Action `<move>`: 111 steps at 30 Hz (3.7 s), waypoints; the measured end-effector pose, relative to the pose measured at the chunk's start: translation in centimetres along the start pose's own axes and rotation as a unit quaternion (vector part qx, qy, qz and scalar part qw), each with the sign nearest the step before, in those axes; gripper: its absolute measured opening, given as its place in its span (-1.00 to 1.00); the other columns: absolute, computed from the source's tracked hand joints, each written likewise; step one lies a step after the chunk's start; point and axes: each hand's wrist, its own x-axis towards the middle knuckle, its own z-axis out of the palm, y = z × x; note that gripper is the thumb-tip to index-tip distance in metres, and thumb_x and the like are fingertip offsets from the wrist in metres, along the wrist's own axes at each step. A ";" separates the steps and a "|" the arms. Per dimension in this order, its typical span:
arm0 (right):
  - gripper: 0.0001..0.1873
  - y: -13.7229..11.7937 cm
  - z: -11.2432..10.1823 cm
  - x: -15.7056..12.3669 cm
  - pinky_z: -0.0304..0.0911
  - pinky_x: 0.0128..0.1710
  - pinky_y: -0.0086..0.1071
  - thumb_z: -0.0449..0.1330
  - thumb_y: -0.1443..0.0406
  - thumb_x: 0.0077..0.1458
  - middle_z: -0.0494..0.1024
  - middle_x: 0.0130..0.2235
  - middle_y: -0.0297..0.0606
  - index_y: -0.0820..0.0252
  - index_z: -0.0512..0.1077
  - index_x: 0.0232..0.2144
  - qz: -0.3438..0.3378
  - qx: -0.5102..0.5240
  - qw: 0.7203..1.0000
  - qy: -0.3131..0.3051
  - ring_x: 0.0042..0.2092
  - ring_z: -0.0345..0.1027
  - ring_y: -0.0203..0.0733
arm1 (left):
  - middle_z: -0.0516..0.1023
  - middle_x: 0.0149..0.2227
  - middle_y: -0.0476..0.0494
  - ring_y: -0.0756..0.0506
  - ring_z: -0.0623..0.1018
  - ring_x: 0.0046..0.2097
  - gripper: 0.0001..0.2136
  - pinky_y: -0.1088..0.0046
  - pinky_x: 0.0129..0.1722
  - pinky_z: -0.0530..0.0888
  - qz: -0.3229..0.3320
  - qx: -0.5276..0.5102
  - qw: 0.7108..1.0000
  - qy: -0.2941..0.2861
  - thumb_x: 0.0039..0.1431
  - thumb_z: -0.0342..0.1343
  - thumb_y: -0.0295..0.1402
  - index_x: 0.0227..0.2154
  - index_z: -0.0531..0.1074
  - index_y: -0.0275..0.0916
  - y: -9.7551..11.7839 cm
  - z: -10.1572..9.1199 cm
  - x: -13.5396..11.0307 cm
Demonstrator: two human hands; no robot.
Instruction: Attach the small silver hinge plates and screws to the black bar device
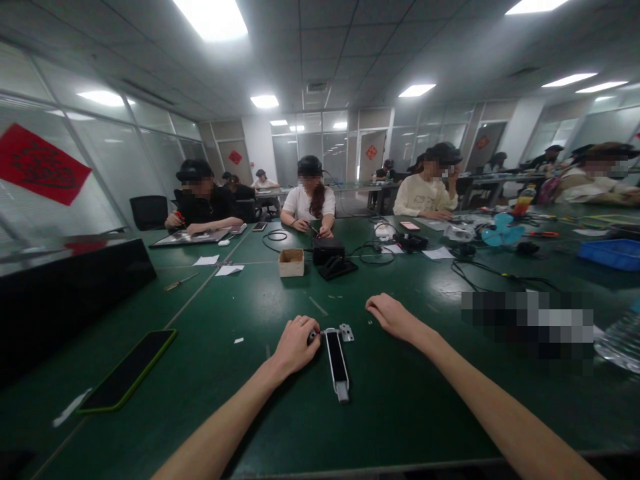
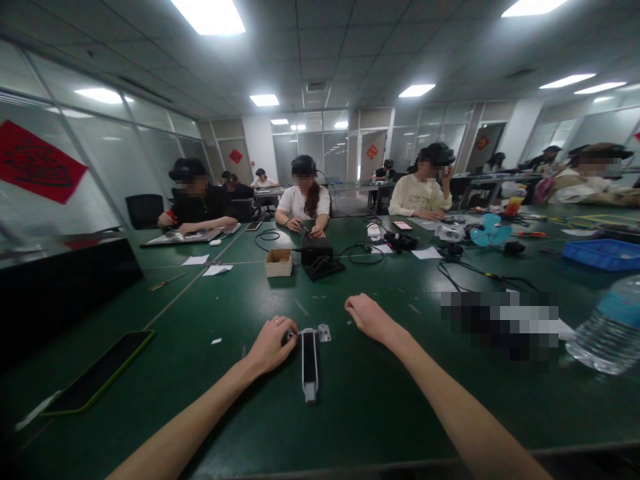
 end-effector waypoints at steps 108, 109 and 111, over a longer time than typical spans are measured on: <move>-0.85 -5.5 1.0 -0.8 0.28 -0.31 -0.37 0.08 0.26 0.17 0.49 -0.30 -0.27 0.19 0.42 -0.29 -0.035 0.156 0.985 0.063 -0.31 0.35 -0.23 | 0.45 -0.23 -0.10 -0.10 0.42 -0.17 -0.91 0.36 -0.17 0.31 0.100 -0.032 0.992 0.071 0.18 0.04 -0.33 -0.29 0.36 -0.22 1.2 -0.6 -0.5; -0.85 -6.5 1.4 -0.9 0.28 -0.32 -0.38 0.10 0.26 0.16 0.50 -0.33 -0.28 0.19 0.43 -0.31 -0.046 0.183 0.980 0.059 -0.32 0.36 -0.24 | 0.46 -0.23 -0.10 -0.10 0.42 -0.17 -0.89 0.36 -0.17 0.31 0.114 -0.028 0.991 0.070 0.17 0.07 -0.32 -0.29 0.37 -0.22 1.4 -0.6 -0.6; -0.86 -8.4 2.1 -1.3 0.28 -0.30 -0.39 0.12 0.26 0.14 0.52 -0.34 -0.30 0.18 0.45 -0.32 -0.060 0.224 0.971 0.048 -0.32 0.37 -0.24 | 0.47 -0.24 -0.10 -0.10 0.43 -0.20 -0.88 0.37 -0.19 0.31 0.135 -0.024 0.988 0.071 0.16 0.10 -0.29 -0.29 0.37 -0.22 1.5 -0.4 -0.7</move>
